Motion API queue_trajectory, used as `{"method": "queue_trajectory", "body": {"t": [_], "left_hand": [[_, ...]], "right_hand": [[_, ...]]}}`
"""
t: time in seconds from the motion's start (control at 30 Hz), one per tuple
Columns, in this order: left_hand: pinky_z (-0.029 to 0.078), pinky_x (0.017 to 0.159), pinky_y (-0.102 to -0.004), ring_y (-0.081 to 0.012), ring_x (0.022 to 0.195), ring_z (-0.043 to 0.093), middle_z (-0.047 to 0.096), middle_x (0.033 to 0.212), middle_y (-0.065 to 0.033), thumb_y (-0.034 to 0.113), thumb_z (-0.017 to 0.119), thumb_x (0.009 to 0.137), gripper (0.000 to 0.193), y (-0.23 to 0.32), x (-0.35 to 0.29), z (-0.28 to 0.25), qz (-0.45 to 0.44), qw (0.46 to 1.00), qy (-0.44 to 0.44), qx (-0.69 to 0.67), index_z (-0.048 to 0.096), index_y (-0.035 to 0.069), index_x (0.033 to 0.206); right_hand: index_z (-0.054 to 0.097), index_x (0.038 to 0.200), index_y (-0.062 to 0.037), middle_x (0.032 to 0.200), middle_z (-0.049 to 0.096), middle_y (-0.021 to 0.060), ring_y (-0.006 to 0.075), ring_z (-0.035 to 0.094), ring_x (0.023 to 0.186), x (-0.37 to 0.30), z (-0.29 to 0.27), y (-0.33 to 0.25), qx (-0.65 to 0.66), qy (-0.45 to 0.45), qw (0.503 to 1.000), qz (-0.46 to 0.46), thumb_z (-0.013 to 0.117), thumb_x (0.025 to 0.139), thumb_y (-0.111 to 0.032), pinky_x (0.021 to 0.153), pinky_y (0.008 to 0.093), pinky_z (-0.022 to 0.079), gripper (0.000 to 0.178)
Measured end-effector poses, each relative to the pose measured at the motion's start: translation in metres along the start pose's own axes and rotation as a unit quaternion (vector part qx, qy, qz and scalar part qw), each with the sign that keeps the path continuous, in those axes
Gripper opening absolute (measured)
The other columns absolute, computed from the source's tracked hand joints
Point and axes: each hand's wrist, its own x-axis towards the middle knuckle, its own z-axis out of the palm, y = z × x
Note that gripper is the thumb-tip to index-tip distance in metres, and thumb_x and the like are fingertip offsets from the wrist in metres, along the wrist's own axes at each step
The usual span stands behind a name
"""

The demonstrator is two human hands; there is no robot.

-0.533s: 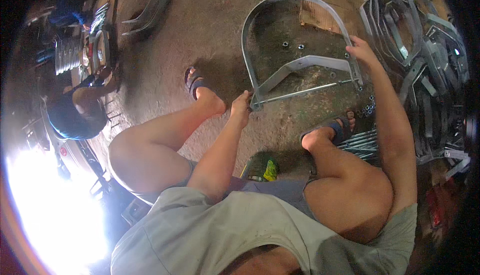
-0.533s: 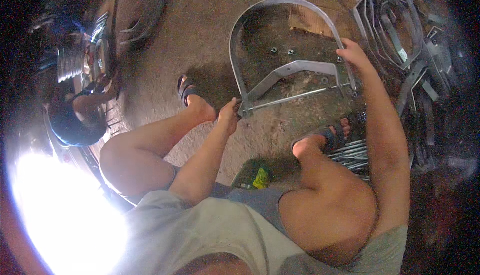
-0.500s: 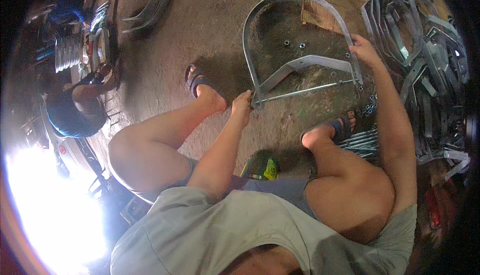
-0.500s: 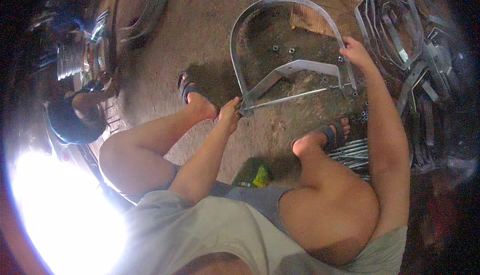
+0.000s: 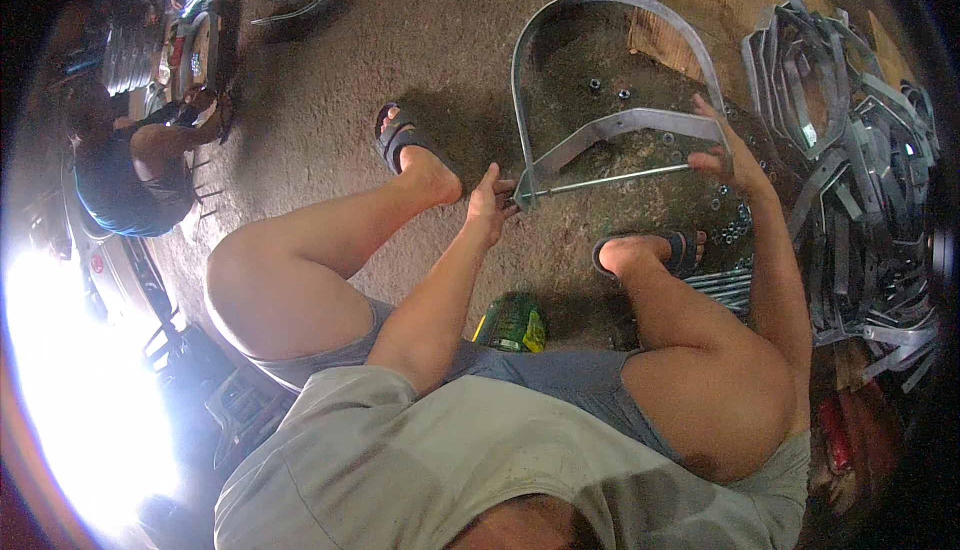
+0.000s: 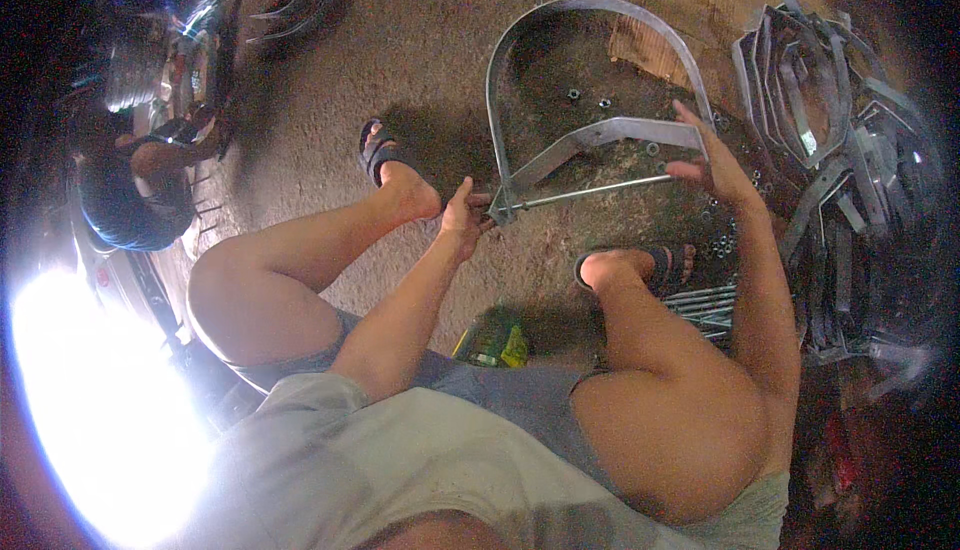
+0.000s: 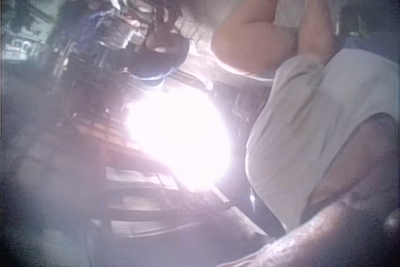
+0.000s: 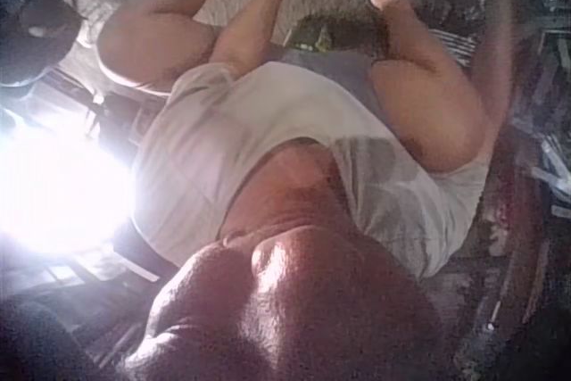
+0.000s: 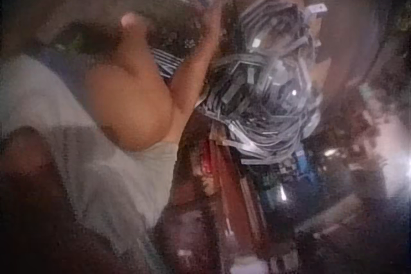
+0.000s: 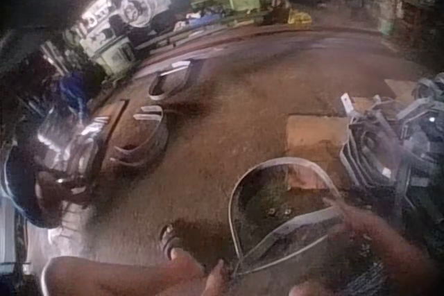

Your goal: The person sits on the floor and assembles a metal frame by inserting bolts and tightening nuts by hand. They handle multiple U-shaped metal pieces, aligning them and securing them with fasteners from a pile on the ground.

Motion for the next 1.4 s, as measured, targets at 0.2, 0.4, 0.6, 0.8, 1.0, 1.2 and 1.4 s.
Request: {"method": "queue_trajectory", "body": {"t": [0.2,0.4,0.6,0.8,1.0,1.2,1.4], "left_hand": [[0.052,0.067,-0.0388,-0.0256,0.080,0.063,0.066,0.092,-0.0152,0.066,0.058,0.090,0.075,0.014,-0.013,0.008,0.007,0.996,-0.043,0.081,0.064,-0.007,0.103],[0.054,0.050,-0.0378,-0.0255,0.064,0.065,0.066,0.081,-0.0145,0.065,0.058,0.091,0.074,0.023,-0.030,0.012,0.011,0.990,-0.032,0.139,0.066,-0.009,0.097],[0.054,0.055,-0.0395,-0.0276,0.062,0.067,0.068,0.074,-0.0166,0.066,0.051,0.094,0.077,0.054,-0.049,0.031,0.065,0.930,0.016,0.362,0.071,-0.008,0.088],[0.054,0.075,-0.0380,-0.0279,0.084,0.070,0.070,0.095,-0.0216,0.061,0.061,0.090,0.074,0.036,-0.012,0.011,0.092,0.909,-0.002,0.406,0.066,-0.010,0.111],[0.048,0.092,-0.0360,-0.0262,0.103,0.064,0.067,0.107,-0.0180,0.045,0.075,0.085,0.072,0.019,-0.010,0.000,0.247,0.823,-0.007,0.511,0.054,-0.008,0.129],[0.041,0.106,-0.0461,-0.0393,0.123,0.051,0.052,0.133,-0.0260,0.033,0.076,0.080,0.072,0.022,-0.026,0.025,0.350,0.701,0.092,0.615,0.049,-0.004,0.136],[0.037,0.110,-0.0486,-0.0402,0.127,0.048,0.051,0.135,-0.0224,0.030,0.074,0.084,0.068,0.044,-0.066,0.114,0.532,0.622,-0.066,0.571,0.047,0.001,0.138]], "right_hand": [[0.051,0.144,-0.0163,0.139,0.058,0.0085,0.0206,0.051,0.128,0.026,-0.020,0.072,-0.041,0.086,0.989,-0.112,0.060,0.101,-0.021,0.101,0.0398,0.046,0.044],[0.066,0.122,-0.0088,0.110,0.070,0.0087,0.0185,0.065,0.099,0.047,0.000,0.035,0.060,0.216,0.971,-0.085,0.057,0.101,-0.030,0.089,0.0341,0.051,0.031],[0.069,0.117,-0.0073,0.105,0.071,0.0232,0.0369,0.069,0.100,0.051,-0.001,0.008,-0.259,0.207,0.928,0.172,0.061,0.095,-0.042,0.088,0.0421,0.053,0.042],[0.070,0.113,-0.0052,0.109,0.070,0.0239,0.0404,0.067,0.107,0.046,0.008,-0.044,-0.329,0.142,0.907,0.220,0.056,0.095,-0.045,0.091,0.0515,0.051,0.045],[0.069,0.116,-0.0037,0.115,0.069,0.0225,0.0399,0.066,0.109,0.054,-0.004,-0.031,-0.336,0.096,0.913,0.212,0.061,0.092,-0.046,0.093,0.0512,0.051,0.049],[0.064,0.124,0.0000,0.115,0.068,0.0248,0.0408,0.065,0.111,0.037,-0.020,-0.004,-0.273,0.022,0.961,0.041,0.073,0.083,-0.049,0.095,0.0477,0.050,0.064],[0.067,0.117,0.0014,0.114,0.067,0.0267,0.0420,0.064,0.109,0.022,-0.031,-0.034,-0.255,-0.017,0.965,0.056,0.076,0.077,-0.054,0.097,0.0462,0.049,0.069]]}}
